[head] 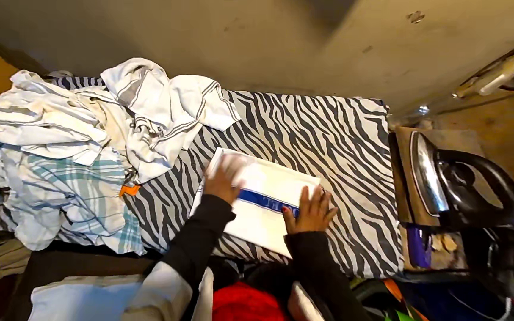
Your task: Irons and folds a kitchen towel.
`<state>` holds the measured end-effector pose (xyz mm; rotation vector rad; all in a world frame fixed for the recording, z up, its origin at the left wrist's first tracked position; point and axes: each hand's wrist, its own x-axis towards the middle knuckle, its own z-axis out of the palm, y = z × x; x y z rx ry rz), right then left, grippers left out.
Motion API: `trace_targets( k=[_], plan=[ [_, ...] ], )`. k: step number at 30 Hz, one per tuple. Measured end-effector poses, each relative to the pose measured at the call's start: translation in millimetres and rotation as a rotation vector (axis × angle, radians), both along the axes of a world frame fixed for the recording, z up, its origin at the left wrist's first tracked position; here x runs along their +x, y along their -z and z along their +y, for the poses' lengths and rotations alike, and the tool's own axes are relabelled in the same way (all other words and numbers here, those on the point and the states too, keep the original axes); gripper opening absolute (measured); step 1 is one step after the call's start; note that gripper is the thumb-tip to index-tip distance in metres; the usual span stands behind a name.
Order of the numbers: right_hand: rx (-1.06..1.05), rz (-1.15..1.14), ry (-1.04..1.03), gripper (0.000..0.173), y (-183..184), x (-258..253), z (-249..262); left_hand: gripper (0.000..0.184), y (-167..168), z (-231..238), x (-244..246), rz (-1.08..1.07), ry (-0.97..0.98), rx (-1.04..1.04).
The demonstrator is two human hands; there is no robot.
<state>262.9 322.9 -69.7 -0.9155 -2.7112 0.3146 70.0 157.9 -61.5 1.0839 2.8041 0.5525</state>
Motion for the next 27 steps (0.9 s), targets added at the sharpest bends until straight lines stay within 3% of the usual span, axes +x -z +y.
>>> trace_targets(
  k=[2, 4, 7, 9, 11, 13, 15, 17, 19, 22, 24, 27],
  plan=[
    [0.015, -0.021, 0.094, 0.093, -16, 15, 40, 0.054, 1, -20, -44, -0.005, -0.246, -0.054],
    [0.159, 0.005, 0.154, 0.089, -45, 52, 97, 0.054, -8, -43, -51, 0.01, -0.299, -0.058],
    [0.314, -0.02, 0.325, 0.083, -101, 87, 189, 0.05, -38, -49, -26, 0.062, -0.072, 0.069],
    [0.205, -0.158, 0.508, 0.074, -126, 98, 226, 0.04, -32, -58, -5, 0.059, 0.061, 0.249],
    [0.057, -0.298, 0.628, 0.065, -140, 93, 252, 0.033, -20, -80, 0, -0.113, -0.145, 0.447],
    [-0.012, -0.332, 0.584, 0.058, -147, 93, 263, 0.031, -12, -116, -6, -0.252, -0.425, 0.573],
    [-0.114, -0.355, 0.496, 0.058, -164, 91, 255, 0.032, -16, -146, -2, -0.243, -0.523, 0.619],
    [-0.171, -0.353, 0.355, 0.062, -179, 79, 225, 0.031, -25, -162, 10, -0.169, -0.439, 0.619],
    [-0.091, -0.331, 0.155, 0.06, -182, 61, 167, 0.035, -30, -167, 25, -0.173, -0.185, 0.564],
    [-0.079, -0.481, -0.12, 0.045, -180, 30, 74, 0.037, -24, -167, 37, -0.238, 0.161, 0.245],
    [-0.105, -0.578, -0.279, 0.04, -157, 13, 19, 0.033, -14, -182, 35, -0.136, 0.09, 0.172],
    [-0.089, -0.479, -0.421, 0.035, -123, -20, -49, 0.037, -18, -221, 23, 0.021, -0.146, 0.169]
  ],
)
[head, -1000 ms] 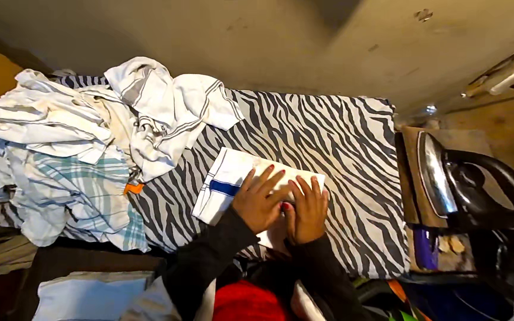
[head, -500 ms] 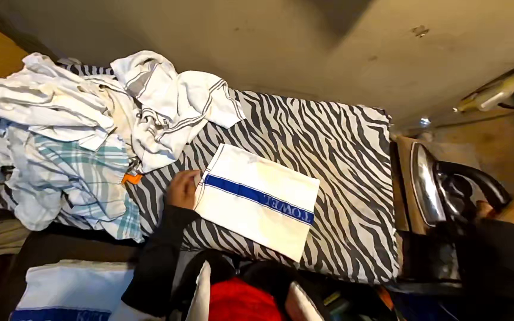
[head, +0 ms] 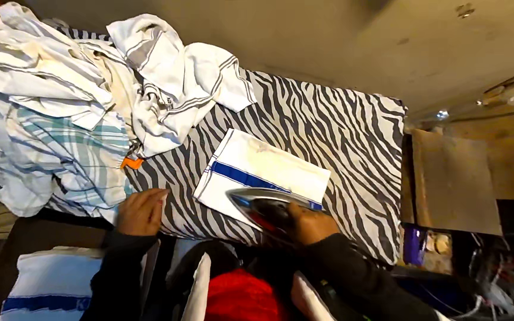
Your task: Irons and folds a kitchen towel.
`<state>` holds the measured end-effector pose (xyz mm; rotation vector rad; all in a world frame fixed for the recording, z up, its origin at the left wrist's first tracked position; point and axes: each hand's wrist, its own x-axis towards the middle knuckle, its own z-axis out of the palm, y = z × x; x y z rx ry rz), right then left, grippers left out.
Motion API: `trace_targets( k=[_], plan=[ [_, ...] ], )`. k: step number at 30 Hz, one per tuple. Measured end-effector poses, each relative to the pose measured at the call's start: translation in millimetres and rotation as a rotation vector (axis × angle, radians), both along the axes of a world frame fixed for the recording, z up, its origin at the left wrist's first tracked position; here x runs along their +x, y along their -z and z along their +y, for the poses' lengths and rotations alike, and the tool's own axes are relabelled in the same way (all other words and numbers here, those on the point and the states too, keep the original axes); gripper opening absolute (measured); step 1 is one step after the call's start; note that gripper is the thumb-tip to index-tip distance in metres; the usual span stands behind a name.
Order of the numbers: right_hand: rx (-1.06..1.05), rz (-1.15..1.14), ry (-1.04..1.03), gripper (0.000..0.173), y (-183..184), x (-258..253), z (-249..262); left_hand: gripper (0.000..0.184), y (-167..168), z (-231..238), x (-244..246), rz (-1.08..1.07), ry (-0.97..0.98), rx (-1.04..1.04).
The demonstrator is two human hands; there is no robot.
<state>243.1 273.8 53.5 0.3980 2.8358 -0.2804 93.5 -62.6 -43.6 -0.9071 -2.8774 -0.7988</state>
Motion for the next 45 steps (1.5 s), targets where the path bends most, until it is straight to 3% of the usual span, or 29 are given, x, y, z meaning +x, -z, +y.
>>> trace_targets(
  k=[3, 7, 10, 13, 16, 19, 21, 24, 27, 30, 34, 38, 40, 43, 45],
  plan=[
    [-0.074, -0.181, 0.021, 0.036, -6, -58, -45, 0.038, -15, -16, 5, 0.061, -0.067, 0.009],
    [-0.213, -0.337, -0.006, 0.036, -12, -114, -82, 0.033, -34, 18, 10, 0.26, -0.003, 0.16],
    [-0.263, -0.397, -0.03, 0.039, -17, -108, -84, 0.03, -57, 47, 17, 0.347, 0.038, 0.277],
    [-0.233, -0.338, 0.042, 0.044, -15, -52, -49, 0.03, -68, 49, 17, 0.337, 0.075, 0.333],
    [-0.121, -0.333, 0.218, 0.043, -15, 23, 8, 0.03, -56, 44, 14, 0.318, 0.058, 0.295],
    [-0.007, -0.378, 0.337, 0.037, -32, 62, 56, 0.031, -48, 55, 10, 0.289, 0.106, 0.262],
    [0.025, -0.288, 0.354, 0.036, -39, 59, 58, 0.031, -45, 79, 14, 0.241, 0.176, 0.289],
    [-0.013, -0.235, 0.337, 0.039, -20, 25, 45, 0.032, -22, 134, 27, 0.145, 0.284, 0.302],
    [-0.001, -0.233, 0.404, 0.038, -7, 4, 60, 0.048, 15, 155, 14, -0.025, 0.332, -0.053],
    [0.029, -0.312, 0.485, 0.04, -9, 6, 94, 0.061, 40, 146, -2, 0.057, 0.235, -0.156],
    [0.027, -0.178, 0.234, 0.032, -9, 8, 106, 0.059, 41, 145, -1, 0.044, 0.197, -0.093],
    [0.056, -0.178, 0.254, 0.03, -7, -44, 110, 0.048, 40, 127, -4, 0.043, 0.202, 0.125],
    [0.079, -0.097, 0.129, 0.028, -2, -72, 108, 0.045, 35, 111, -2, 0.054, 0.142, 0.2],
    [0.04, 0.04, -0.143, 0.023, 3, -118, 76, 0.038, 25, 95, 2, 0.102, 0.045, 0.267],
    [-0.012, 0.13, -0.174, 0.019, 3, -145, 41, 0.033, 19, 91, 7, 0.137, 0.024, 0.315]
  ],
)
